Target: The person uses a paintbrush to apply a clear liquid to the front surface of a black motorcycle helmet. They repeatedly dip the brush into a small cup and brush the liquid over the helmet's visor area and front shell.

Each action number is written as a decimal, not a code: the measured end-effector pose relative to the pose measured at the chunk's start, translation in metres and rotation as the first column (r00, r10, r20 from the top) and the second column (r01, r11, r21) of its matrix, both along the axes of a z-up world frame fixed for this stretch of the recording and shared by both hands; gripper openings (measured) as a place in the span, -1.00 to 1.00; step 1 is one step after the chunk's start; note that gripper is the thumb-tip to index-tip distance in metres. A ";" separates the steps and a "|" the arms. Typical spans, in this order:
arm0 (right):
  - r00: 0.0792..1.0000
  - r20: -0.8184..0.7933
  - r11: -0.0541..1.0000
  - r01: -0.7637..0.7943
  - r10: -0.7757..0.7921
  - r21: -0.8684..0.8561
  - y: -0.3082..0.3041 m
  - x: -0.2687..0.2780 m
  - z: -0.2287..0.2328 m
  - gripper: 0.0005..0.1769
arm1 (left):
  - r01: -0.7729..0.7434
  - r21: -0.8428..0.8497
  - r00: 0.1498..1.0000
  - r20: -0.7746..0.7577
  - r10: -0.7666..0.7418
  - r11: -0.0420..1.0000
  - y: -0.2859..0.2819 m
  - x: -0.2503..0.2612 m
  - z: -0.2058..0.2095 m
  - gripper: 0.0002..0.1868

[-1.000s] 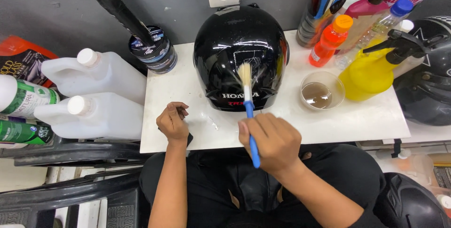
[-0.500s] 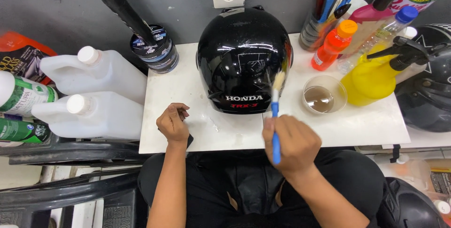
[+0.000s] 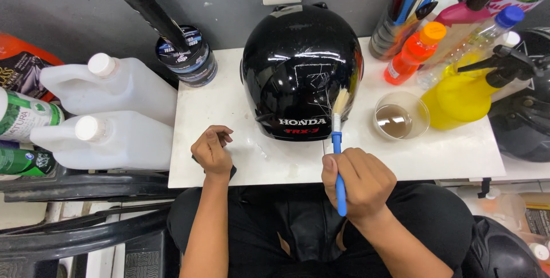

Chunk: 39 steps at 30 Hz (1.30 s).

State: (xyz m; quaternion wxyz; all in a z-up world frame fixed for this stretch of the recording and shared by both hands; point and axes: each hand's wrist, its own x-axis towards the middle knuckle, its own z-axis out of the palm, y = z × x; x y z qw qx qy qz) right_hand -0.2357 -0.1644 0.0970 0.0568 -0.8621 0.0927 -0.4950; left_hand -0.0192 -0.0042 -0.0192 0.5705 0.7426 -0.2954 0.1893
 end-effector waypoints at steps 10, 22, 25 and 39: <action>0.999 0.004 0.999 0.033 -0.032 -0.013 -0.006 0.001 -0.001 -0.54 | 0.032 0.024 0.999 -0.007 -0.032 0.999 -0.003 -0.001 0.001 -0.34; 0.999 0.021 0.999 -0.031 0.030 0.017 -0.003 -0.001 0.002 -0.57 | 0.015 0.057 1.000 -0.016 -0.014 0.998 -0.003 0.000 -0.006 -0.33; 0.999 0.026 0.999 -0.028 0.029 -0.016 -0.010 0.002 -0.001 -0.58 | 0.014 0.053 1.000 -0.001 -0.014 0.998 -0.001 0.000 -0.008 -0.32; 0.999 0.043 1.000 -0.008 0.009 -0.016 -0.017 0.006 -0.010 -0.57 | 0.007 0.062 1.000 0.007 -0.008 0.998 -0.003 -0.001 -0.008 -0.33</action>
